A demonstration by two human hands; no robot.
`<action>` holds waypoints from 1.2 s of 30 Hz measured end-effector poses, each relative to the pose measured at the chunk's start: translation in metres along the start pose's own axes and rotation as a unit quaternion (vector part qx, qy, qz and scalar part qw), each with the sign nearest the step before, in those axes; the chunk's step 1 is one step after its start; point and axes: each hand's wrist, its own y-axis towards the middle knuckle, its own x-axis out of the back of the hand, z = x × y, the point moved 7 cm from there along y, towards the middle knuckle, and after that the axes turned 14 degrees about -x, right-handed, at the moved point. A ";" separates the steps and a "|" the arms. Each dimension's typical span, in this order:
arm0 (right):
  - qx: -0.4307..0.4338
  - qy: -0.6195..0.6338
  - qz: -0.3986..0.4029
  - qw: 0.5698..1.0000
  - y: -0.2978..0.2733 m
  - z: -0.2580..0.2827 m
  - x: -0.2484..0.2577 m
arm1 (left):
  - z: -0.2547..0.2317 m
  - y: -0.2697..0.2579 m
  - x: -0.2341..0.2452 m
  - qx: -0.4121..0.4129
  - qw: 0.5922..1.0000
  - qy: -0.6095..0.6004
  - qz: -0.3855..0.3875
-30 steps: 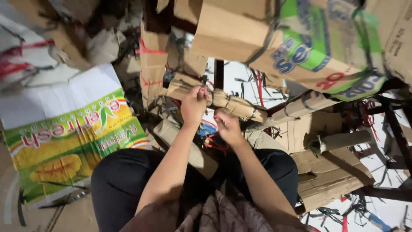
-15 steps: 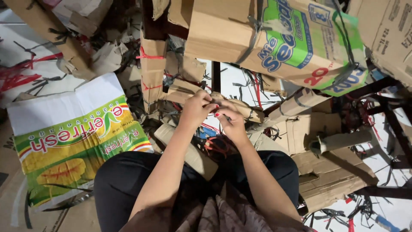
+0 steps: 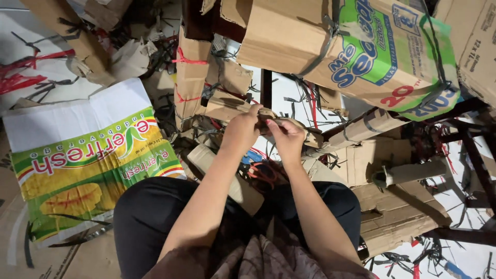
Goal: Wrapping a wooden chair with cardboard and securing it with plastic ties for protection.
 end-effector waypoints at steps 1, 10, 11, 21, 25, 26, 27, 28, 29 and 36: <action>-0.001 0.001 0.000 1.000 0.000 -0.001 -0.002 | -0.002 -0.003 0.000 0.000 1.000 0.001 0.001; 0.027 -0.117 -0.031 0.992 -0.013 0.017 -0.012 | -0.011 -0.013 0.005 0.018 0.998 -0.020 -0.053; 0.063 -0.143 -0.031 0.987 -0.016 0.022 -0.013 | -0.014 -0.014 0.006 0.022 0.998 -0.029 -0.054; 0.002 -0.116 -0.025 0.993 -0.019 0.005 -0.019 | -0.007 -0.020 0.007 0.022 0.989 -0.100 -0.106; -0.011 -0.099 0.005 0.995 -0.022 0.002 -0.026 | 0.000 -0.020 0.000 0.025 0.985 -0.113 -0.125; -0.011 -0.098 0.017 0.995 -0.022 0.002 -0.027 | -0.001 -0.021 0.002 0.027 0.985 -0.112 -0.125; -0.013 -0.098 0.028 0.995 -0.022 0.002 -0.027 | -0.002 -0.021 0.003 0.029 0.986 -0.111 -0.125; -0.013 -0.098 0.029 0.995 -0.020 -0.003 -0.027 | -0.005 -0.022 0.006 0.030 0.985 -0.112 -0.125; -0.039 -0.097 0.042 0.994 -0.017 -0.012 -0.027 | -0.005 -0.023 0.008 0.043 0.983 -0.126 -0.123; -0.123 -0.138 0.115 0.976 -0.009 -0.045 -0.033 | 0.074 -0.014 -0.072 0.152 0.975 -0.151 -0.051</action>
